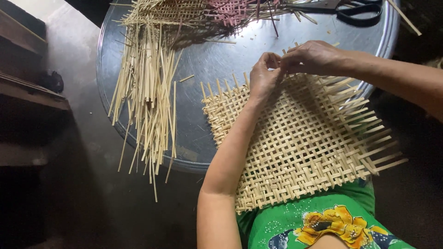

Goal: The person weaves thin bamboo strips by hand into a rectangular mat on a metal tray. They interlace the strips in a regular pattern, occasionally adjusting the mat's position and adding new strips from a nearby pile.

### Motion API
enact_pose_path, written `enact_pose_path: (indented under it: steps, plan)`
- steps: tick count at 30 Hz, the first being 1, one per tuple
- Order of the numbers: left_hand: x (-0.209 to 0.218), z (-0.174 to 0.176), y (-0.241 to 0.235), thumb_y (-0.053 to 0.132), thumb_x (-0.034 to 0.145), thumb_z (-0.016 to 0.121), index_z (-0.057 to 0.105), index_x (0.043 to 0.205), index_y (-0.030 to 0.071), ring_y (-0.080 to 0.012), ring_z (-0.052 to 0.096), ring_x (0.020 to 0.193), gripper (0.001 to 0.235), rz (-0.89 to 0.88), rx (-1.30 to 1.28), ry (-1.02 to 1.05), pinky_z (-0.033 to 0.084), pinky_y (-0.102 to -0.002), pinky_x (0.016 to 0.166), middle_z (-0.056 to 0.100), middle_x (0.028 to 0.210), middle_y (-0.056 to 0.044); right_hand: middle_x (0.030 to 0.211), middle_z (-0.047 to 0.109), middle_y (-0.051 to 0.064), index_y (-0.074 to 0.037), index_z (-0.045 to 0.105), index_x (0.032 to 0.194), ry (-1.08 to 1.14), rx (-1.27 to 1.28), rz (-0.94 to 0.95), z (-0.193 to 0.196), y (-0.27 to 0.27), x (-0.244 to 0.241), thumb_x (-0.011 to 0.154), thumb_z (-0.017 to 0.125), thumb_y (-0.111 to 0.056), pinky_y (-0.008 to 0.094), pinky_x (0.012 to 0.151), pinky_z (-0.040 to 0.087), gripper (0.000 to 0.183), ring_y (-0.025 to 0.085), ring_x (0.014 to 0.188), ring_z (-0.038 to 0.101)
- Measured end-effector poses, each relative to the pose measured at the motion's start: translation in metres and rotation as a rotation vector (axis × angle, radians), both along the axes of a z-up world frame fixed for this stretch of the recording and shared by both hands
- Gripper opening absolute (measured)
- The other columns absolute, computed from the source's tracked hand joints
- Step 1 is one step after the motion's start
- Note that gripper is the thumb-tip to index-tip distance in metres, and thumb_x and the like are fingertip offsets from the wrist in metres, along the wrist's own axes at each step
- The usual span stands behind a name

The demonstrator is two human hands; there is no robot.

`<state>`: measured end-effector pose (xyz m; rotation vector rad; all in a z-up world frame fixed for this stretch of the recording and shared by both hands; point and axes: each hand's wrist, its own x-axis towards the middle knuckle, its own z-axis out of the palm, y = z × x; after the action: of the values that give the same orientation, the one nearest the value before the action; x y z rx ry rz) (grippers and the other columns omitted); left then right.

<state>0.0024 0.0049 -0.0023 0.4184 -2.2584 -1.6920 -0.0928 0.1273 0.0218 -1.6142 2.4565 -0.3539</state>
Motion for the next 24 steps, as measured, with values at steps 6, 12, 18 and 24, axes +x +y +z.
enact_pose_path:
  steps: [6,12,18,24]
  plan:
    - [0.000,0.001,-0.004,0.011,0.071,0.062,0.054,0.081,0.016,-0.0117,0.056,0.072,0.015,-0.011,0.003,-0.079,0.047,-0.027,0.065,0.059,0.075,0.000,0.074,0.055,0.004,-0.019,0.063,0.083,-0.094,-0.015,0.068,-0.009,-0.005,-0.005,0.069,0.067,-0.005,0.026,0.058,0.048,0.021,0.016,0.072,0.061]
    - [-0.006,-0.010,-0.009,0.007,0.074,0.056,0.053,0.083,0.015,-0.0162,0.060,0.082,0.013,-0.041,-0.009,-0.052,0.049,-0.028,0.069,0.062,0.085,-0.003,0.071,0.051,0.005,-0.010,0.063,0.076,-0.343,-0.081,0.017,-0.009,-0.008,-0.007,0.070,0.063,0.004,0.021,0.060,0.049,0.015,0.012,0.066,0.057]
    - [-0.007,-0.012,-0.010,0.010,0.074,0.052,0.053,0.096,0.012,-0.0171,0.061,0.077,0.022,-0.040,-0.060,-0.103,0.049,-0.028,0.066,0.064,0.082,-0.005,0.074,0.054,-0.002,-0.024,0.050,0.093,0.039,0.260,0.090,-0.008,-0.022,-0.020,0.081,0.054,-0.031,0.028,0.047,0.040,0.014,0.015,0.061,0.056]
    - [-0.010,-0.017,-0.014,0.004,0.071,0.047,0.051,0.094,0.013,-0.0173,0.062,0.079,0.026,-0.054,-0.099,-0.085,0.046,-0.028,0.066,0.064,0.084,-0.004,0.067,0.057,-0.005,-0.020,0.056,0.079,0.155,0.339,0.220,-0.011,-0.036,-0.031,0.077,0.059,-0.026,0.023,0.046,0.041,0.007,0.011,0.057,0.055]
